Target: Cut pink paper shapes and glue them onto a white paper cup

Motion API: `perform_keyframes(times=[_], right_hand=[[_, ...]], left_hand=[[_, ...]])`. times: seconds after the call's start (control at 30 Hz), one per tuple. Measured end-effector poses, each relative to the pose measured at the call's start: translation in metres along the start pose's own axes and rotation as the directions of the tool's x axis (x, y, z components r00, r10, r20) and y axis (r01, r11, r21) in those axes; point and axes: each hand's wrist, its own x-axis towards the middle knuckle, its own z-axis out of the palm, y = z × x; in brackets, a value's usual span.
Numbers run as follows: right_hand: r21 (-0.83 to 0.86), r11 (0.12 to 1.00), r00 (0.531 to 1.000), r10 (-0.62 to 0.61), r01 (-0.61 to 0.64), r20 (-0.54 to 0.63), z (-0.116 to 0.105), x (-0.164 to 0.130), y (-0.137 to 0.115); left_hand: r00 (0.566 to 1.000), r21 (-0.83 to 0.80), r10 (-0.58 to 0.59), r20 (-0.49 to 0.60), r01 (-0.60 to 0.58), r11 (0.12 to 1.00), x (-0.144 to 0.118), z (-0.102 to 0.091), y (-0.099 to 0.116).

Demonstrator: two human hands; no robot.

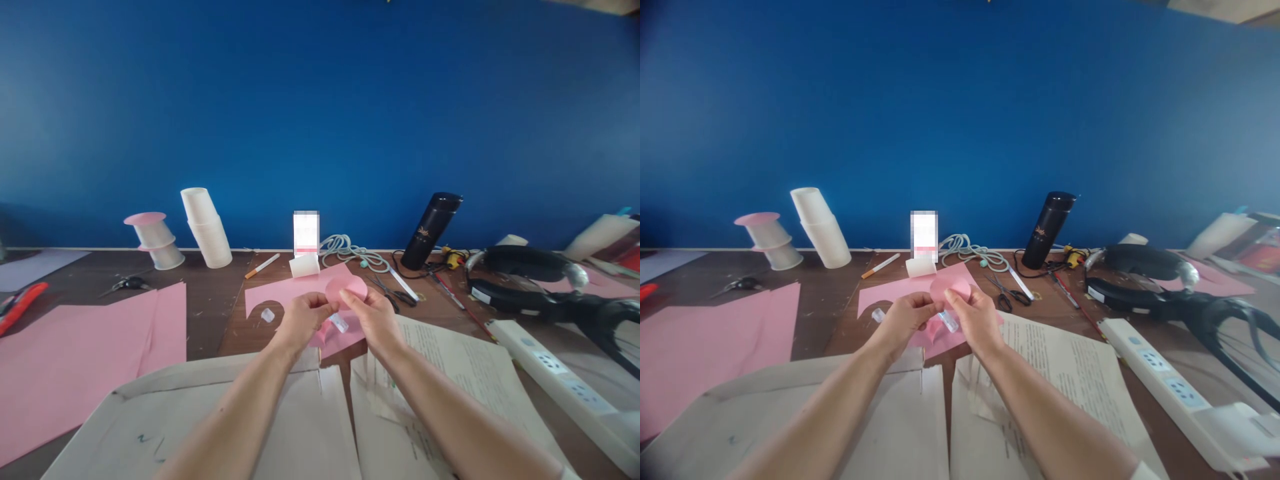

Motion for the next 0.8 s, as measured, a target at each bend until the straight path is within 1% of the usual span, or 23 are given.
perform_keyframes(times=[0.17,0.33,0.5,0.63,0.8], right_hand=[[-0.006,1.0,1.0,0.023,-0.023,0.012,0.0001,0.0013,0.0039],[0.04,0.997,0.998,0.06,-0.06,0.025,0.0006,0.0001,0.0033],[0.062,0.998,0.999,0.033,-0.033,-0.001,0.0015,0.0012,0.0001],[0.03,0.999,1.0,0.016,-0.015,-0.017,0.0012,0.0025,-0.0023],[0.05,0.999,1.0,0.014,-0.014,0.0,0.0017,0.0012,-0.0009]], left_hand=[[1.0,-0.003,-0.025,-0.016,0.025,1.0,-0.0021,0.0013,0.0042],[0.999,0.026,-0.028,-0.046,0.029,0.999,-0.0011,-0.0007,0.0023],[0.999,0.023,-0.041,-0.026,0.042,0.999,-0.0003,0.0,0.0004],[0.997,0.019,-0.071,-0.01,0.071,0.997,-0.0006,0.0013,0.0004],[0.999,0.024,-0.023,-0.027,0.024,0.999,-0.0001,-0.0013,0.0004]])
